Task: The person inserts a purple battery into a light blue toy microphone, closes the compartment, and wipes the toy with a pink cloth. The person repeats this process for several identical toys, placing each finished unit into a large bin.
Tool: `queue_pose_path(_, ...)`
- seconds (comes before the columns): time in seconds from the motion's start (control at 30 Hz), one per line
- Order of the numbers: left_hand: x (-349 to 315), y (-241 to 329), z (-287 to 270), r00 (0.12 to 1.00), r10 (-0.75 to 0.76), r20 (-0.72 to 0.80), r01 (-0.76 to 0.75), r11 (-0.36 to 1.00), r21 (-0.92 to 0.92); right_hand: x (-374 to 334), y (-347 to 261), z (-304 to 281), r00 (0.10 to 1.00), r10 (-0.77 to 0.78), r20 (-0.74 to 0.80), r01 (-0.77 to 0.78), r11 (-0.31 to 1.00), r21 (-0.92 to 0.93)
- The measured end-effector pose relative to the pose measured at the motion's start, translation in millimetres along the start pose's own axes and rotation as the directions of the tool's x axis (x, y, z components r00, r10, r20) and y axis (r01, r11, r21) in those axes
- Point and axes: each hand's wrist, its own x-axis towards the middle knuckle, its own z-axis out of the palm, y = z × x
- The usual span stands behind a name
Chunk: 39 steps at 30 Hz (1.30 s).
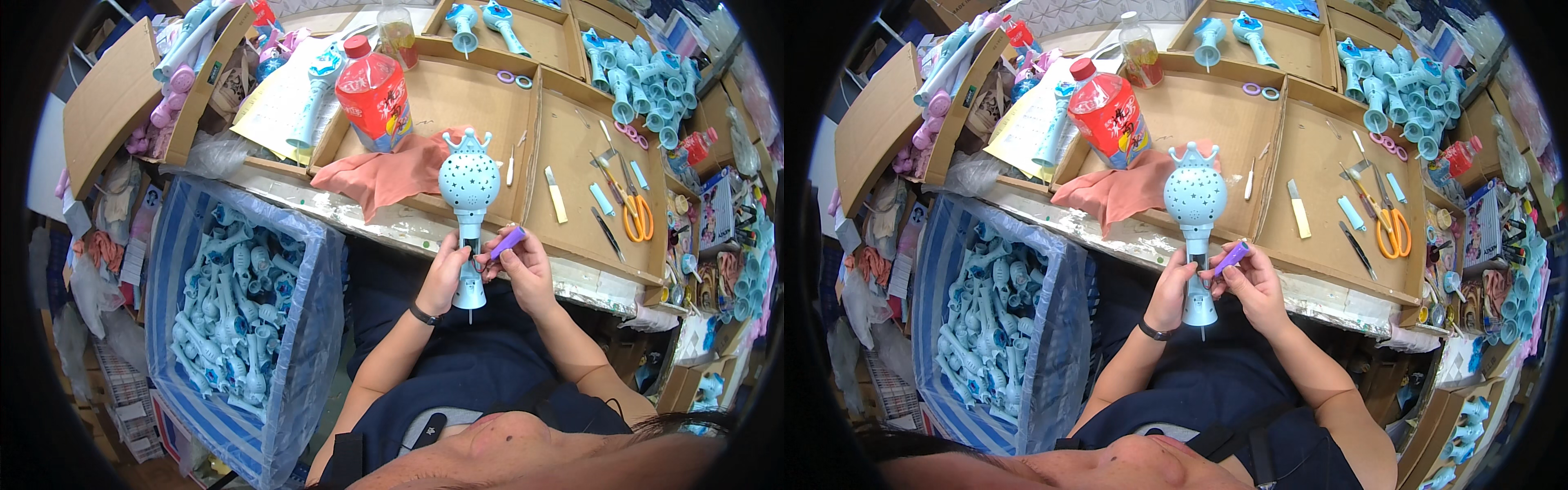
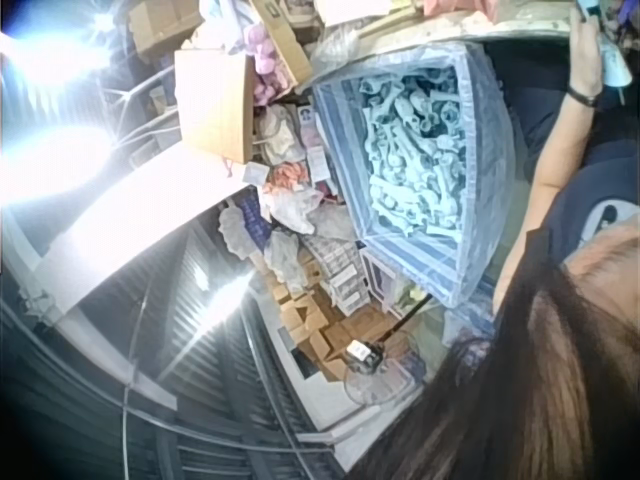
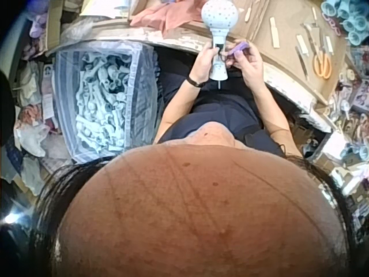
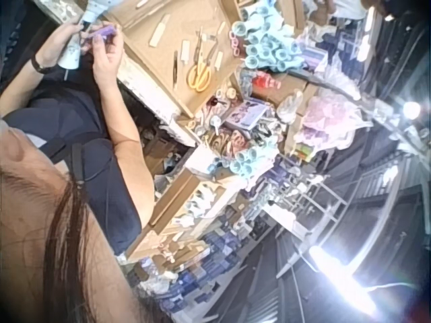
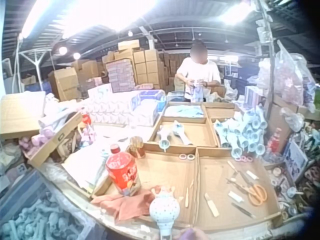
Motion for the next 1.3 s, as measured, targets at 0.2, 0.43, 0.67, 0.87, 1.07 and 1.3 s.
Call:
queue_pose_path(0.2,0,1,-3,1.000,-0.029,0.009,0.029,1.000,-0.006,2,-4,-2,0.997,0.066,0.044,-0.065,0.998,-0.022)
queue_pose_path(0.43,-2,-2,-1,0.998,0.022,0.066,-0.024,0.999,0.030,0,0,3,0.999,0.010,0.037,-0.009,0.999,-0.040)
queue_pose_path(0.67,-4,-4,1,0.999,0.033,0.004,-0.033,0.995,0.098,-4,-2,9,0.999,-0.033,0.021,0.035,0.993,-0.114)
queue_pose_path(0.87,-2,-3,2,0.991,0.113,-0.069,-0.105,0.988,0.109,1,-7,15,0.998,0.055,-0.030,-0.059,0.987,-0.149)
queue_pose_path(1.07,-1,-3,5,0.994,0.077,-0.072,-0.071,0.994,0.078,-1,-13,22,0.995,0.085,-0.058,-0.098,0.958,-0.271)
queue_pose_path(1.3,-1,-9,0,0.995,0.077,-0.056,-0.069,0.990,0.125,-5,-5,19,0.996,0.021,-0.088,-0.036,0.983,-0.182)
